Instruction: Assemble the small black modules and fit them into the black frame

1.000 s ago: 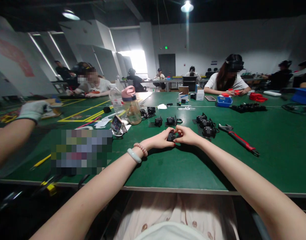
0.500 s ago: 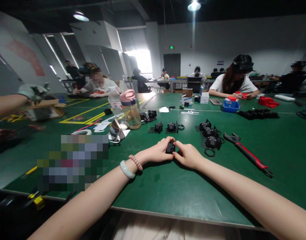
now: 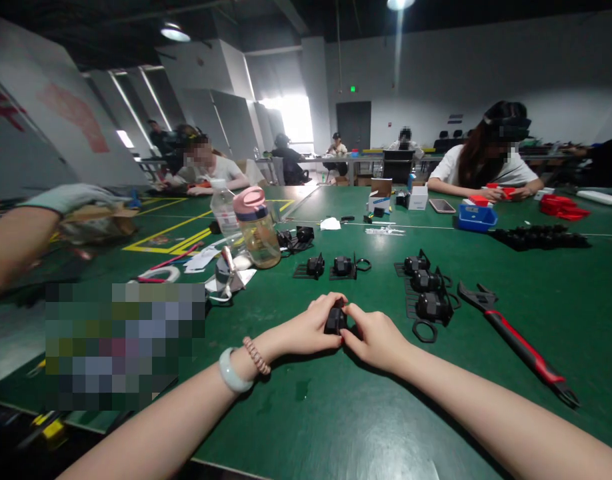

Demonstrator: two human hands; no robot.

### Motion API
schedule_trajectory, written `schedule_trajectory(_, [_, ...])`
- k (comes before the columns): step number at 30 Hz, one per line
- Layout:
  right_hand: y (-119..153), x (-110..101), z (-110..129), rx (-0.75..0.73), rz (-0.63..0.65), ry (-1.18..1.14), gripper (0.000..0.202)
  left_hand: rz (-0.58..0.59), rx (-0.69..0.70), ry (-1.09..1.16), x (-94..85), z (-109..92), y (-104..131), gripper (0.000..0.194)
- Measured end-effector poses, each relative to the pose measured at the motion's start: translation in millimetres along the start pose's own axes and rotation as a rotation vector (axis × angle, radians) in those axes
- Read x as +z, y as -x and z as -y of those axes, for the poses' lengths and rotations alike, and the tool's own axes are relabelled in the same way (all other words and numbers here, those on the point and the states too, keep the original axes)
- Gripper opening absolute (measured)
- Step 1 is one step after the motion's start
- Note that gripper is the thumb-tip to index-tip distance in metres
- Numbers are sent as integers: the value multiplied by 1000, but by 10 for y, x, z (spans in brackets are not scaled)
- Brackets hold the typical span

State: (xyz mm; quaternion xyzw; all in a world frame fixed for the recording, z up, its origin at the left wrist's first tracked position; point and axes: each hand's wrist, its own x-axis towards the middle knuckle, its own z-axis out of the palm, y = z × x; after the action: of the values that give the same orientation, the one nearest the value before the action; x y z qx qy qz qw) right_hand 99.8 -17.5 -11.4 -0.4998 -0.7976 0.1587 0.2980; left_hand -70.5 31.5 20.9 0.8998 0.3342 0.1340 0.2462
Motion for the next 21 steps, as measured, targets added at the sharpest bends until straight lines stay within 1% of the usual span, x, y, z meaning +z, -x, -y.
schedule_trajectory(7, [-10, -19, -14, 21, 6, 4, 31, 6, -8, 17, -7, -4, -26, 55])
schedule_trajectory(12, [-20, -38, -29, 19, 30, -16, 33, 10, -1, 20, -11, -25, -27, 54])
schedule_trajectory(21, [-25, -74, -62, 33, 31, -48, 38, 16, -11, 27, -25, -58, -29, 55])
